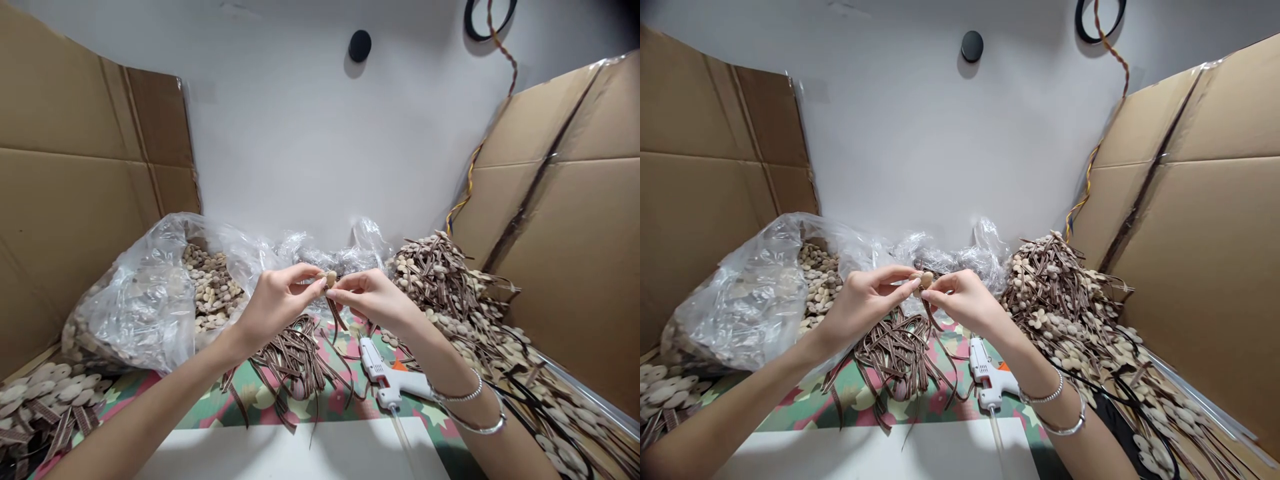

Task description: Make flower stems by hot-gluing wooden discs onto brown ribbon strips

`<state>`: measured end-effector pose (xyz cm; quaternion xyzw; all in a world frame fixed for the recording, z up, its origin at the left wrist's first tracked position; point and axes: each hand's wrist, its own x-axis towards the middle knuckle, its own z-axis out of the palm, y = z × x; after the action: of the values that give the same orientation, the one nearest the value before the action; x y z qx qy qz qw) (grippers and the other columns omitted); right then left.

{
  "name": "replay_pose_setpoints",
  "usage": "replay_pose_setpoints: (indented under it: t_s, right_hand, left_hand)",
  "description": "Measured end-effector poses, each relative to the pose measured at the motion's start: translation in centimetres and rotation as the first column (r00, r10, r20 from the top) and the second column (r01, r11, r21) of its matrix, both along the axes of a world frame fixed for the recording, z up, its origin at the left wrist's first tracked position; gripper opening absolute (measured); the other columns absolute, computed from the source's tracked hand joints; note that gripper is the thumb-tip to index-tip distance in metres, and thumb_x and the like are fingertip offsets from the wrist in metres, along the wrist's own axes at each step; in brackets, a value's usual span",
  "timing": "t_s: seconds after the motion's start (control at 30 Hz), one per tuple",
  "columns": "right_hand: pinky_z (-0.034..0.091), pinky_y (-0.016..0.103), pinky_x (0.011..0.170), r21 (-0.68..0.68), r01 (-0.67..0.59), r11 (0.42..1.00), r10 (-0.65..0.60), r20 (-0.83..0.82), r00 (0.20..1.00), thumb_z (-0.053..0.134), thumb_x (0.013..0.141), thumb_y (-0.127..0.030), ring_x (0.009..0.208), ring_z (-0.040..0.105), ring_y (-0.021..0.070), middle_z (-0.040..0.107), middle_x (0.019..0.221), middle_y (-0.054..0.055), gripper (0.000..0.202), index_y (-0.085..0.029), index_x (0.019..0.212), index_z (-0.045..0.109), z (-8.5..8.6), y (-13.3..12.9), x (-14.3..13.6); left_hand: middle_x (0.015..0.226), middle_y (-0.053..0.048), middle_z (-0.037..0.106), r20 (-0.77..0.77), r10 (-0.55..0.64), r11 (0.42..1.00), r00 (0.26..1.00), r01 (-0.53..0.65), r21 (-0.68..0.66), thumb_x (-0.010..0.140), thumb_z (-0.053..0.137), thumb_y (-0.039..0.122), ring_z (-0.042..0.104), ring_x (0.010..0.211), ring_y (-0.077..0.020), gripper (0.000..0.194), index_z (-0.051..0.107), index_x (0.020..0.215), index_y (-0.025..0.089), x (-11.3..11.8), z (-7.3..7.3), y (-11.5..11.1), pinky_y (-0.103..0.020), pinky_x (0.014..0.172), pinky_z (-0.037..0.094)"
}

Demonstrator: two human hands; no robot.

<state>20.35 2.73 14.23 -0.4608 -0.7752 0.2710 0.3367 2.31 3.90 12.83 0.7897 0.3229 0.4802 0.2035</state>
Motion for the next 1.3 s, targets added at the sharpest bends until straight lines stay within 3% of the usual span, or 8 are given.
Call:
replay_pose_setpoints:
  t_s: [0.2,0.6,1.3]
  right_hand:
    - [0.024,0.023,0.044,0.063,0.016,0.998,-0.017,0.013,1.000,0.054,0.080,-0.033,0.047,0.032,0.0056,0.043,0.051,-0.003,0.030,-0.014,0.057,0.055,0.0,0.0,0.2]
    - [0.023,0.025,0.043,0.066,0.052,0.996,-0.059,0.111,0.992,0.053,0.079,-0.032,0.044,0.031,0.0065,0.043,0.048,-0.002,0.031,-0.014,0.055,0.059,1.0,-1.1,0.5]
    - [0.023,0.023,0.040,0.013,0.049,0.999,-0.051,0.115,0.992,0.053,0.077,-0.031,0.044,0.031,0.0064,0.044,0.051,-0.002,0.025,-0.014,0.061,0.063,1.2,-1.1,1.3]
  left_hand:
    - [0.099,-0.005,0.069,0.100,-0.089,0.975,0.991,0.108,-0.196,0.076,0.063,0.028,0.065,0.090,-0.0172,0.030,0.060,0.103,0.017,0.0,0.0,0.3,-0.025,0.077,0.056]
    - [0.097,-0.006,0.070,0.183,-0.107,0.987,0.977,0.126,-0.099,0.076,0.061,0.024,0.065,0.091,-0.0189,0.021,0.064,0.095,0.017,0.3,-0.4,0.1,-0.034,0.089,0.053]
    - [0.096,-0.008,0.070,0.211,-0.208,0.931,0.955,0.260,-0.258,0.075,0.063,0.020,0.066,0.088,-0.0201,0.020,0.064,0.093,0.014,0.0,0.4,0.0,-0.032,0.082,0.055]
